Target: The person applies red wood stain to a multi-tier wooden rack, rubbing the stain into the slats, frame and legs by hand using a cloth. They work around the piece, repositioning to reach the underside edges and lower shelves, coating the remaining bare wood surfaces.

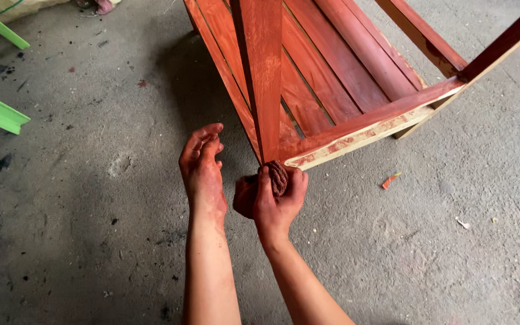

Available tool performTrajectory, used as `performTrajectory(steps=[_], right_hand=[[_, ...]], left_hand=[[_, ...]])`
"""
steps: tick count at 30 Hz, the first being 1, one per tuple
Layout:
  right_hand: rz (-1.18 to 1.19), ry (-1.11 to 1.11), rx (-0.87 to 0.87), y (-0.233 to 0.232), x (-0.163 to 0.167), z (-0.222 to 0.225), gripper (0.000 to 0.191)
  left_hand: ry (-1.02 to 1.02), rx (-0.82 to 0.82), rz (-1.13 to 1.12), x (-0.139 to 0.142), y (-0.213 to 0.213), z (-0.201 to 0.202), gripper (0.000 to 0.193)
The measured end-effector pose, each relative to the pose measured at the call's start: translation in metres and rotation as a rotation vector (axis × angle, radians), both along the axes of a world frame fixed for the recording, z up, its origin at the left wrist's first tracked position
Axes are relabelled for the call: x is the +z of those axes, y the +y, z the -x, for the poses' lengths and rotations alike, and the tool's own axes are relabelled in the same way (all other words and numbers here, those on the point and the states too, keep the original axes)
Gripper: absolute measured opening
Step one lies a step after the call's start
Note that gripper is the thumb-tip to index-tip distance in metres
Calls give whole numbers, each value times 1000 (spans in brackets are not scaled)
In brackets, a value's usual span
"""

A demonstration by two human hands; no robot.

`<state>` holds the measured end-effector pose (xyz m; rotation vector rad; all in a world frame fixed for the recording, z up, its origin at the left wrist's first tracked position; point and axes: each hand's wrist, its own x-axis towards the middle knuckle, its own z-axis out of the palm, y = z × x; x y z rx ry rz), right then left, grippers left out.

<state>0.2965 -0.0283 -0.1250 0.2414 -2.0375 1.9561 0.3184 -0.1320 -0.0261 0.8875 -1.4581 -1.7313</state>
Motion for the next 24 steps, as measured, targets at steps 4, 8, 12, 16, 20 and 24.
performTrajectory(steps=[4,8,12,16,20,24], right_hand=[[103,49,33,-2,-15,-1,20],[272,-308,57,-9,-76,5,19],[145,-600,0,-14,-124,18,17],[335,-672,-1,1,-119,30,16],[573,-214,-66,46,-67,57,20],[490,-57,-119,48,-6,99,22]], left_hand=[[7,-2,6,-2,-1,3,19],[23,-6,-8,-4,1,3,18],[38,-9,-15,-3,4,4,17],[36,-20,6,2,8,4,18],[29,8,-11,7,8,7,18],[21,-9,-1,7,15,10,19]])
